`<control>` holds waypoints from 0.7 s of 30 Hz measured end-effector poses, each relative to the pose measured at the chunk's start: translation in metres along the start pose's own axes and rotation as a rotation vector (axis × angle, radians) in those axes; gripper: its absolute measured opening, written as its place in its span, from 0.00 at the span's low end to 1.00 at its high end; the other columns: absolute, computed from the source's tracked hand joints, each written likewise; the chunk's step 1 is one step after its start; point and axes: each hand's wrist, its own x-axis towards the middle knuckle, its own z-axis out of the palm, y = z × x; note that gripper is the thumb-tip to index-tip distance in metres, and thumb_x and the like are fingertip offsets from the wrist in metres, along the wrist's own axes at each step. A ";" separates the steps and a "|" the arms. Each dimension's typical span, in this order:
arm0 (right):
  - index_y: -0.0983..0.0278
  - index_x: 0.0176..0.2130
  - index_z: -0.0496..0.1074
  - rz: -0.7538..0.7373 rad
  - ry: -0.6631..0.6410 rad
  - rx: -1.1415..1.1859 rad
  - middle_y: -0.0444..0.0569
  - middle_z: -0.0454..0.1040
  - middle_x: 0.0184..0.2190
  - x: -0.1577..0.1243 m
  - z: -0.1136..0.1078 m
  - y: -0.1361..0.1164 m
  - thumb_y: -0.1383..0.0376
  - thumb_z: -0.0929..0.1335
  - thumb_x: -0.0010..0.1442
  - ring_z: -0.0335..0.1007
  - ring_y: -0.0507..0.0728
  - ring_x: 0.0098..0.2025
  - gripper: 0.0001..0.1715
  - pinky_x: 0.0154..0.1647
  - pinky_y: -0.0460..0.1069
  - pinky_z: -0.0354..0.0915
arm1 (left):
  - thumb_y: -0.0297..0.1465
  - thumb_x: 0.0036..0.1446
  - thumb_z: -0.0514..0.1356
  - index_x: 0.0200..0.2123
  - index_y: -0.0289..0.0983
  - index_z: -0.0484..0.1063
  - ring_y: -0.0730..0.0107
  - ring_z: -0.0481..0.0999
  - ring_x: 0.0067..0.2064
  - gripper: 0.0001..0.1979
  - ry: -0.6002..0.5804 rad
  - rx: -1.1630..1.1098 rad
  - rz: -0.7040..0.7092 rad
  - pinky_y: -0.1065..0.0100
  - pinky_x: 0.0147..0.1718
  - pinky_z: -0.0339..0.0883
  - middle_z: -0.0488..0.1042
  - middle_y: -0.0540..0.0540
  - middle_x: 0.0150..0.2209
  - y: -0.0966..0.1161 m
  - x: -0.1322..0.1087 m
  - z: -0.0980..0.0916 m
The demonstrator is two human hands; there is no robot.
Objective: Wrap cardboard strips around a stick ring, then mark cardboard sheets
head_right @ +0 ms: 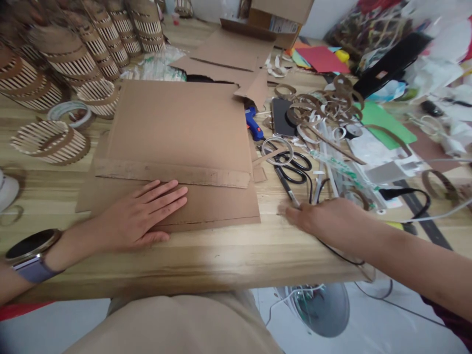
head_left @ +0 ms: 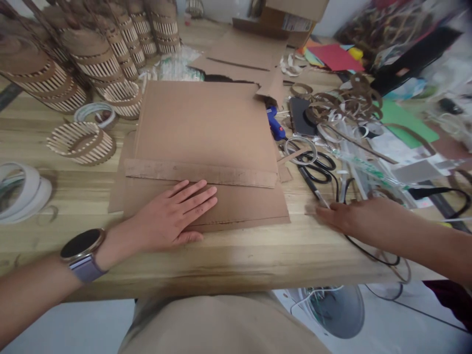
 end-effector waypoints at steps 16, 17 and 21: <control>0.68 0.46 0.70 0.280 0.149 0.154 0.63 0.77 0.41 0.051 0.004 -0.038 0.56 0.58 0.66 0.75 0.69 0.44 0.21 0.43 0.60 0.69 | 0.50 0.71 0.44 0.67 0.34 0.60 0.49 0.53 0.71 0.32 0.140 0.065 -0.194 0.48 0.67 0.48 0.59 0.36 0.69 0.004 -0.035 -0.013; 0.70 0.50 0.69 0.268 0.216 0.119 0.65 0.76 0.45 0.046 0.003 -0.044 0.56 0.58 0.66 0.73 0.70 0.49 0.23 0.47 0.62 0.68 | 0.49 0.70 0.45 0.66 0.34 0.60 0.46 0.56 0.70 0.31 0.153 0.073 -0.281 0.46 0.65 0.53 0.60 0.35 0.68 0.005 -0.044 -0.018; 0.66 0.58 0.67 0.318 0.260 0.221 0.60 0.77 0.45 0.026 -0.003 -0.074 0.55 0.57 0.69 0.76 0.67 0.45 0.27 0.44 0.60 0.70 | 0.47 0.68 0.47 0.62 0.36 0.64 0.41 0.72 0.56 0.28 0.198 0.078 -0.737 0.43 0.54 0.67 0.72 0.33 0.54 0.015 -0.082 -0.034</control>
